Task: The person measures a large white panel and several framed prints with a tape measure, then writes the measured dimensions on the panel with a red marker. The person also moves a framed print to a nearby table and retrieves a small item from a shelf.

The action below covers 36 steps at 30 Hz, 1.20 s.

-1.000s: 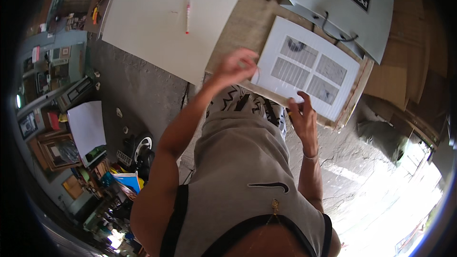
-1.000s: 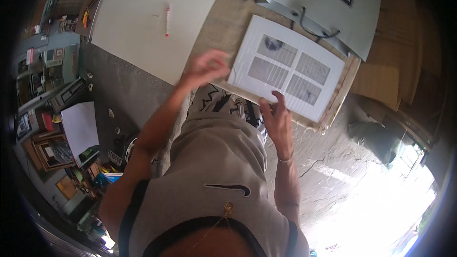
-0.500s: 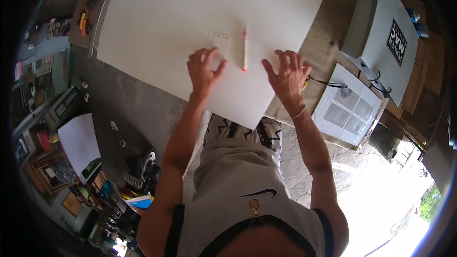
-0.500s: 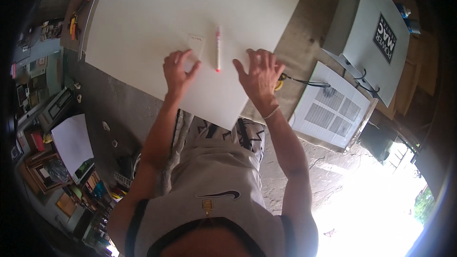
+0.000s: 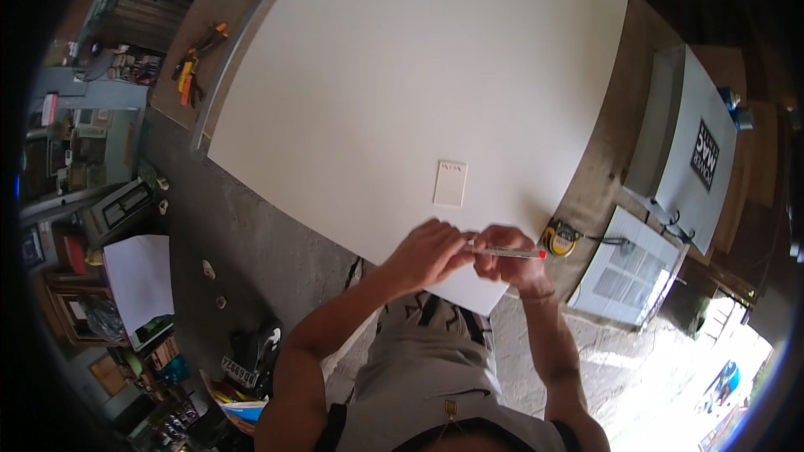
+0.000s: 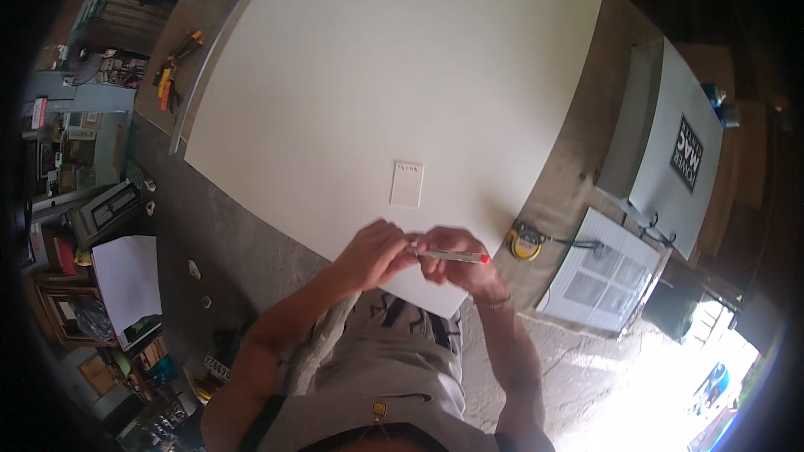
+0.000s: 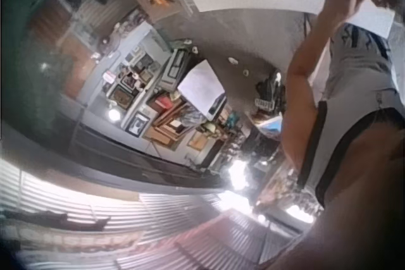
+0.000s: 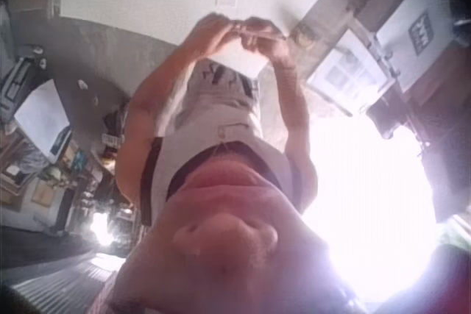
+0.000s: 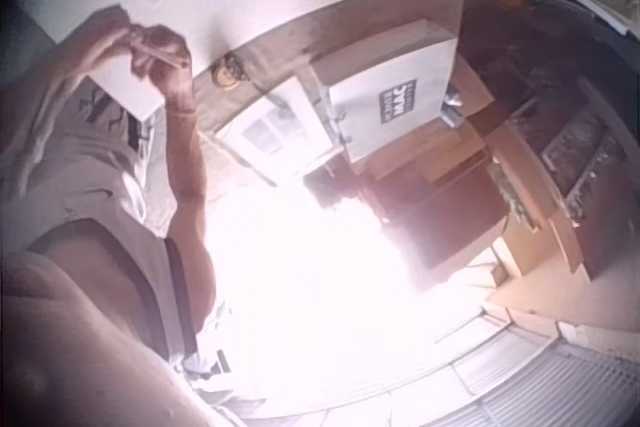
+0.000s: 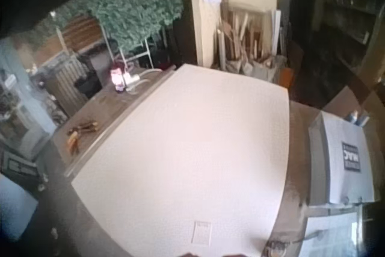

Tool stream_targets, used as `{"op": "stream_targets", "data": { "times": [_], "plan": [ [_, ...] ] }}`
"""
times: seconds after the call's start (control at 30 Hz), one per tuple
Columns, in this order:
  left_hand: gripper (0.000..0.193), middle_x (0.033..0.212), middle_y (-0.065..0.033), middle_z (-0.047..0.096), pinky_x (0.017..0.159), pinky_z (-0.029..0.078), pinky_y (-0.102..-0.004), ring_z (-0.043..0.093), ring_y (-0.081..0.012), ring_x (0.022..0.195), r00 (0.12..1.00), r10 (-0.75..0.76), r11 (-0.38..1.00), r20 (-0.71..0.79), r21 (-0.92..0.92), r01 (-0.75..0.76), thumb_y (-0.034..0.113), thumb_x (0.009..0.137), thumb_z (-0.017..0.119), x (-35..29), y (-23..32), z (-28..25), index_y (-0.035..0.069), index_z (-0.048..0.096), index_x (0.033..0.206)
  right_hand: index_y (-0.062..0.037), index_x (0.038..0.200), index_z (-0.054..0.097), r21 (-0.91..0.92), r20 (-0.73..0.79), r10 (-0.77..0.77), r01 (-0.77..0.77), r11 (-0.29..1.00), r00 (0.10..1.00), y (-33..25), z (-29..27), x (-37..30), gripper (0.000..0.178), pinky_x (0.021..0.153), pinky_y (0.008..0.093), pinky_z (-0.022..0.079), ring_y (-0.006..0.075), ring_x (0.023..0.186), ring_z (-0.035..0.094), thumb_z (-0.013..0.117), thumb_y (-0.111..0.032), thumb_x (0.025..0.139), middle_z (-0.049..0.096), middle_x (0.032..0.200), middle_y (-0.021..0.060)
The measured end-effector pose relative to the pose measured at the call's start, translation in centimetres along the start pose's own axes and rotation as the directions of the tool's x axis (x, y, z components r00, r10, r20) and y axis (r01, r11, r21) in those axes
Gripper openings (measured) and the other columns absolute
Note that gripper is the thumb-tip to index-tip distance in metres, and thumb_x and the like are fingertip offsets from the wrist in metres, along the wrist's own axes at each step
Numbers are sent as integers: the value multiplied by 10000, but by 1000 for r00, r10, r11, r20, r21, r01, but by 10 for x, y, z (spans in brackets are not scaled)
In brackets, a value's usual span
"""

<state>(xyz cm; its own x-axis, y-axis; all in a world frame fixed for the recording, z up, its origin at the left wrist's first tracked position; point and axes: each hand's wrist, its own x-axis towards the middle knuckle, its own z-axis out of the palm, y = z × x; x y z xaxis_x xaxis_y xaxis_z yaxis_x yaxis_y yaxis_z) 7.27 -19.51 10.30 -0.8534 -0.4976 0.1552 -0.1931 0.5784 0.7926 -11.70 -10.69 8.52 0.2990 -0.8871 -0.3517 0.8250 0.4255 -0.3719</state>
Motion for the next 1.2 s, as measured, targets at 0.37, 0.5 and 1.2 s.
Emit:
{"op": "stream_targets", "data": {
  "times": [0.37,0.5,1.2],
  "plan": [
    [265,638,-71,577,517,467,-382,615,-264,576,975,-140,989,174,62,131,287,861,652,-18,59,-5,77,540,744,-102,491,262,-328,-223,-436,354,876,872,28,65,-16,650,744,334,331,237,759,392,156,-442,1036,403,717,78],
    [265,631,-29,569,504,457,-369,610,-242,568,982,-121,993,142,10,120,305,838,669,-27,67,-10,102,549,718,-53,566,401,-509,-17,-518,439,741,855,25,56,-32,644,762,332,361,227,800,449,183,-450,1025,481,739,130],
    [248,967,35,661,804,381,-373,579,-208,918,928,-54,950,-368,267,161,18,671,719,-8,-94,56,116,498,730,9,785,543,-836,48,-811,468,287,583,17,-53,119,151,501,218,466,96,582,581,693,19,793,640,711,72]
  ]
}}
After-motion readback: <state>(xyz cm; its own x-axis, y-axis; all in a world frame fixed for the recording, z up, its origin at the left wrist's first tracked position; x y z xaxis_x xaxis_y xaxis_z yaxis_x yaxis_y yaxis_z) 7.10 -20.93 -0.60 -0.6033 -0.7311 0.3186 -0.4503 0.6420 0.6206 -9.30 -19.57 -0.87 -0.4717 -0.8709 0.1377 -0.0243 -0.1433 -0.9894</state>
